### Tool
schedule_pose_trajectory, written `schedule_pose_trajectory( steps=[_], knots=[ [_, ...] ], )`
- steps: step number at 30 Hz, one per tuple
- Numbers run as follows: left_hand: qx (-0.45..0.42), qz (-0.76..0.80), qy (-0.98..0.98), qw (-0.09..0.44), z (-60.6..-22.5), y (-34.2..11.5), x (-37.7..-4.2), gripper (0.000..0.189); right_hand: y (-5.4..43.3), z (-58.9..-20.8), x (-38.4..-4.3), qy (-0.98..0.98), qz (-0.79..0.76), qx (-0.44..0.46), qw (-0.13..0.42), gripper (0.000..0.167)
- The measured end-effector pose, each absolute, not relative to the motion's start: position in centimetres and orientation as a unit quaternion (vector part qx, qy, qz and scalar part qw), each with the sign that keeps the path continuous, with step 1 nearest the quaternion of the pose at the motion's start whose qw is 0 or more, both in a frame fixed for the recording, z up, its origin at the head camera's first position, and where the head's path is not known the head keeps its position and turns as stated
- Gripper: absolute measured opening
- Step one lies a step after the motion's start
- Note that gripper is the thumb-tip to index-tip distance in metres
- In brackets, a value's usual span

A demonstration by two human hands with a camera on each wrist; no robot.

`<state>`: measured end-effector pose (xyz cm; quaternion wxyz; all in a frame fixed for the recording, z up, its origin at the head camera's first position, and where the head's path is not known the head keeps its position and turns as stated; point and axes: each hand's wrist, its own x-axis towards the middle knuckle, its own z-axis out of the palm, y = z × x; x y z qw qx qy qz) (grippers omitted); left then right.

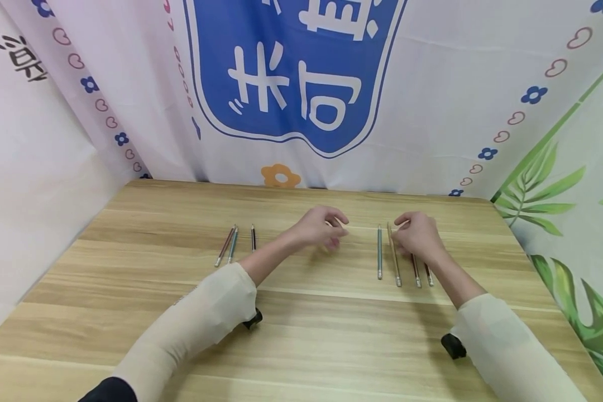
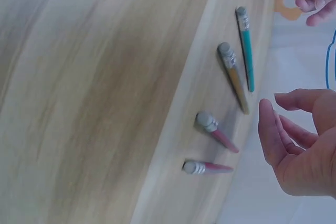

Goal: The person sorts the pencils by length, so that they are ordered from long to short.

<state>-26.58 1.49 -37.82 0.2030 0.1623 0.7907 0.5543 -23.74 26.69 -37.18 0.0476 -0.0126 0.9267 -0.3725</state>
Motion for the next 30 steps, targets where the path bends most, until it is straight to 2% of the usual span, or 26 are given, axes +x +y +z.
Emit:
schedule_pose_trajectory(
  steps=[10,30],
  knots=[
    [0.153,0.536,0.809,0.188,-37.5,-2.2,-26.5,0.033,24.6,-36.8,-23.4,0.893,-0.447,-0.017,0.055,0.035],
    [0.112,0.539,0.819,0.161,-37.6,-9.9,-25.9,0.034,20.4,-37.3,-23.7,0.899,-0.429,-0.067,0.064,0.034]
  ],
)
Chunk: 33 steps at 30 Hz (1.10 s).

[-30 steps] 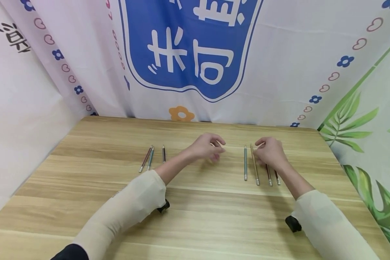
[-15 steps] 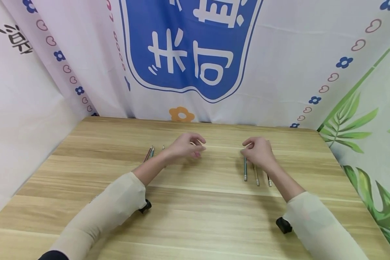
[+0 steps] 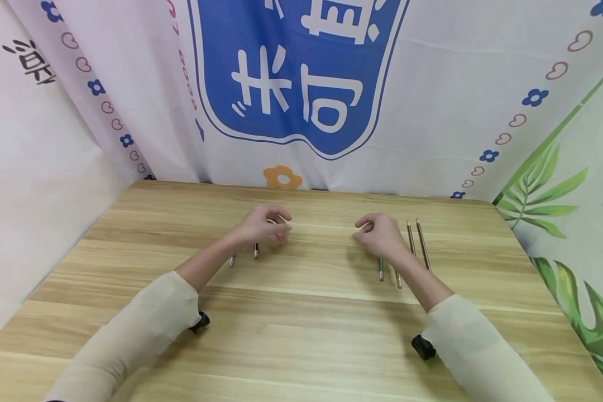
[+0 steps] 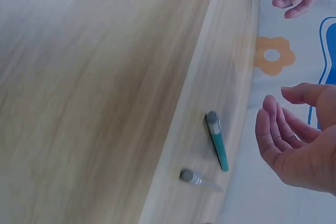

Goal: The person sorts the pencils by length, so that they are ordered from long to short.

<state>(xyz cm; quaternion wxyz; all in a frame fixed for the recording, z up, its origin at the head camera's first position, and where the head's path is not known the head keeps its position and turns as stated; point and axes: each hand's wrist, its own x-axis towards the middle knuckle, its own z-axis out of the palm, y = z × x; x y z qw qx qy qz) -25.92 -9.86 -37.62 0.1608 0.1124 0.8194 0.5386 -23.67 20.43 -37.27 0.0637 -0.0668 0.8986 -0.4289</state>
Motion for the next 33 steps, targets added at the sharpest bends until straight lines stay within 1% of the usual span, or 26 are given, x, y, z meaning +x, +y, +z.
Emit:
schedule_pose_trajectory(
  steps=[10,16,21,28,33],
  knots=[
    [0.113,0.540,0.822,0.139,-37.8,-12.7,-25.4,0.033,18.7,-37.5,-24.0,0.885,-0.452,-0.082,0.072,0.035],
    [0.099,0.528,0.832,0.141,-37.6,-14.0,-25.2,0.035,17.4,-37.8,-24.4,0.882,-0.458,-0.084,0.075,0.033],
    [0.088,0.536,0.828,0.138,-37.7,-15.2,-25.4,0.036,16.3,-37.9,-24.5,0.873,-0.473,-0.090,0.076,0.032],
    [0.080,0.551,0.822,0.114,-37.8,-16.8,-25.7,0.039,15.0,-38.0,-24.8,0.866,-0.484,-0.093,0.085,0.033],
    [0.067,0.559,0.819,0.115,-37.7,-17.7,-25.7,0.041,14.2,-38.1,-24.8,0.863,-0.489,-0.096,0.084,0.033]
  ],
)
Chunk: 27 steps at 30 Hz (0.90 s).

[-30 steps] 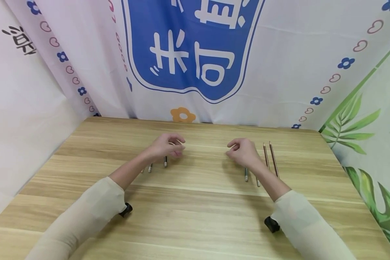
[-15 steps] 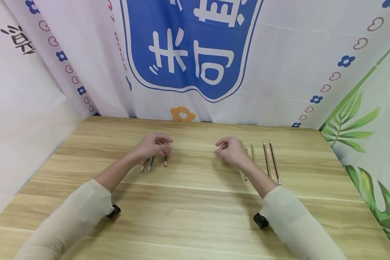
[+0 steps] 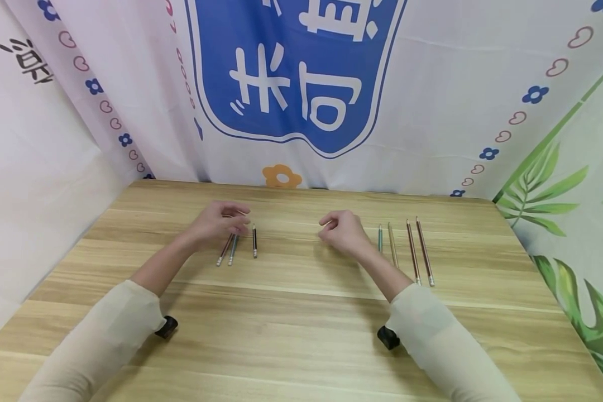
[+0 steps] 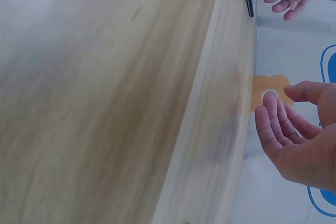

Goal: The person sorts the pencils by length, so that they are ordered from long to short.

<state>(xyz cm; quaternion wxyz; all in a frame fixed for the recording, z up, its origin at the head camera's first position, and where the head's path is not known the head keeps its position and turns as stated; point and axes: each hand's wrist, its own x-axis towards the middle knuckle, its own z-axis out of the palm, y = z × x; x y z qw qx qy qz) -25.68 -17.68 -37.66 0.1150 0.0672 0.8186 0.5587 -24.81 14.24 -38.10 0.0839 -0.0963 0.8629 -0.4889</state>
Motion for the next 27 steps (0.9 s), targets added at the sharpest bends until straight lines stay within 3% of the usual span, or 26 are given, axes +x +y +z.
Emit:
schedule_pose_trajectory(
  steps=[16,27],
  knots=[
    [0.042,0.547,0.831,0.092,-37.4,-20.4,-25.5,0.040,12.6,-38.1,-24.9,0.849,-0.509,-0.103,0.094,0.032],
    [0.016,0.558,0.823,0.104,-36.9,-21.8,-25.5,0.043,9.9,-38.1,-25.0,0.812,-0.562,-0.098,0.126,0.033]
  ],
)
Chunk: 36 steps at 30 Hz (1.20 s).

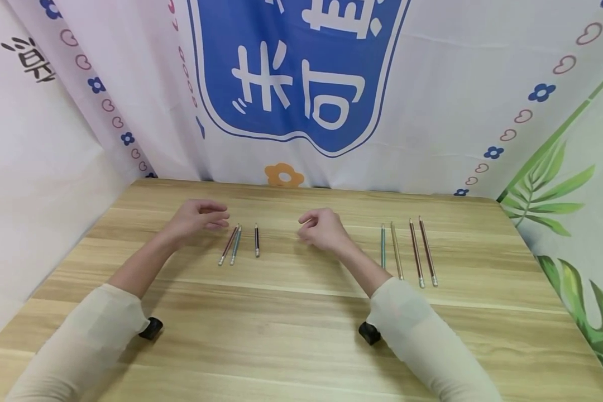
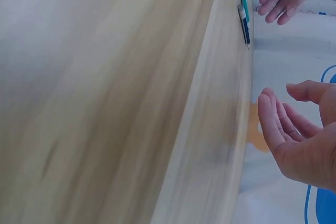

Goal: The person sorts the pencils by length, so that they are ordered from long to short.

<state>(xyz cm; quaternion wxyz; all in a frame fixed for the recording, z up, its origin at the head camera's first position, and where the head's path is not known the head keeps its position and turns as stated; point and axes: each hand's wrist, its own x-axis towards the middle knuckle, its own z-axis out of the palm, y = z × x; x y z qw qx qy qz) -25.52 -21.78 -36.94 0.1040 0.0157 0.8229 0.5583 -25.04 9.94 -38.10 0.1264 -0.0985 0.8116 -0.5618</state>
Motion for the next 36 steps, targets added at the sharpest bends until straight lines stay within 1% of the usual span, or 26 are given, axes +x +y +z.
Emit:
schedule_pose_trajectory(
  steps=[6,14,20,29,36],
  knots=[
    [0.008,0.561,0.819,0.117,-37.2,-22.6,-25.3,0.043,8.0,-38.3,-25.2,0.806,-0.564,-0.113,0.138,0.032],
    [-0.001,0.557,0.815,0.160,-37.3,-23.2,-25.1,0.045,5.5,-38.2,-25.1,0.796,-0.571,-0.117,0.164,0.033],
    [0.002,0.557,0.812,0.175,-37.6,-23.8,-25.1,0.044,3.6,-38.4,-25.1,0.790,-0.572,-0.130,0.177,0.035],
    [0.005,0.571,0.794,0.208,-37.6,-24.3,-25.1,0.047,1.0,-38.5,-25.1,0.763,-0.593,-0.137,0.215,0.041],
    [0.000,0.581,0.783,0.222,-37.4,-24.4,-25.2,0.049,-0.7,-38.6,-25.2,0.750,-0.608,-0.131,0.226,0.040]
  ],
)
